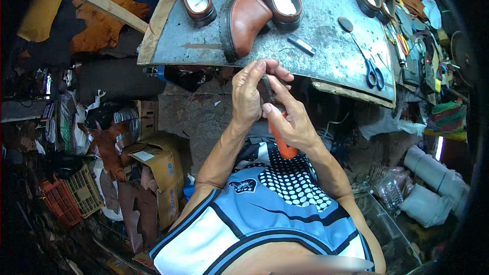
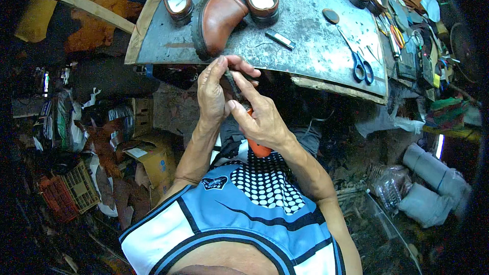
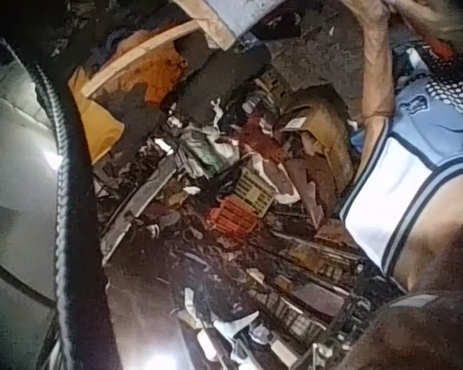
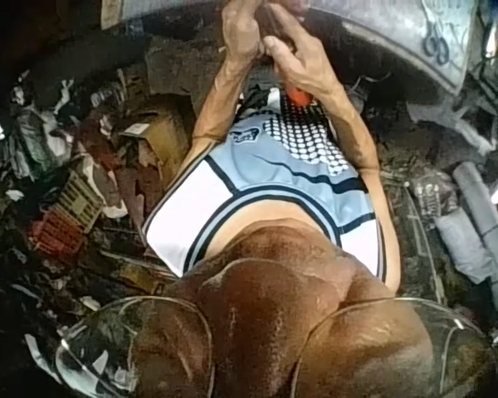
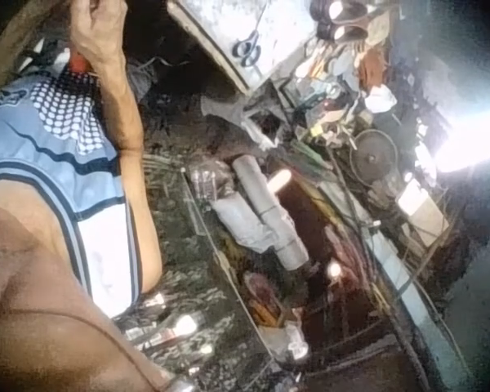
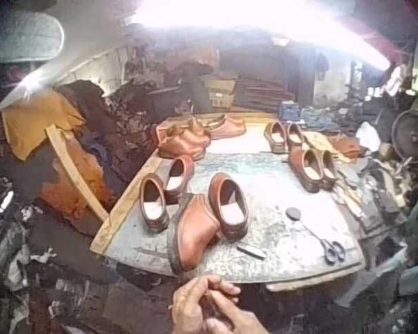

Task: Trimming the edges of a shoe sole with a knife.

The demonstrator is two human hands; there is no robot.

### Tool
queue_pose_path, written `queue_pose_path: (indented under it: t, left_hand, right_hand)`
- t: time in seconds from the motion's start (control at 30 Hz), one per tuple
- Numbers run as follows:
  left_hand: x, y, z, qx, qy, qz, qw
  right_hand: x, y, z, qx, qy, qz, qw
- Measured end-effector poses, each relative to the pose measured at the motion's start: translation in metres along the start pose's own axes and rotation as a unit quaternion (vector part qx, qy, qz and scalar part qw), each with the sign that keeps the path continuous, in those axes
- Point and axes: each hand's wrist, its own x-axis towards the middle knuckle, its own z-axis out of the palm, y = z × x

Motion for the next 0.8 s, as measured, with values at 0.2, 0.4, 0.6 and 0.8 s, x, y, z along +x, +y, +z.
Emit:
queue_pose_path:
  t: [0.2,0.4,0.6,0.8]
  left_hand:
    - [-0.002,0.003,-0.010,0.045,0.005,-0.004,0.999]
    - [-0.001,0.008,-0.013,0.049,0.007,-0.002,0.999]
    - [0.002,0.012,-0.022,0.043,0.028,0.011,0.999]
    - [0.000,0.037,-0.067,0.237,0.109,0.107,0.960]
  right_hand:
    - [-0.006,0.006,-0.002,0.077,-0.040,0.021,0.996]
    - [-0.005,0.006,-0.002,0.127,-0.057,0.052,0.989]
    - [-0.001,-0.003,0.001,0.140,-0.078,0.058,0.985]
    - [0.002,-0.003,0.000,0.134,-0.097,0.056,0.985]
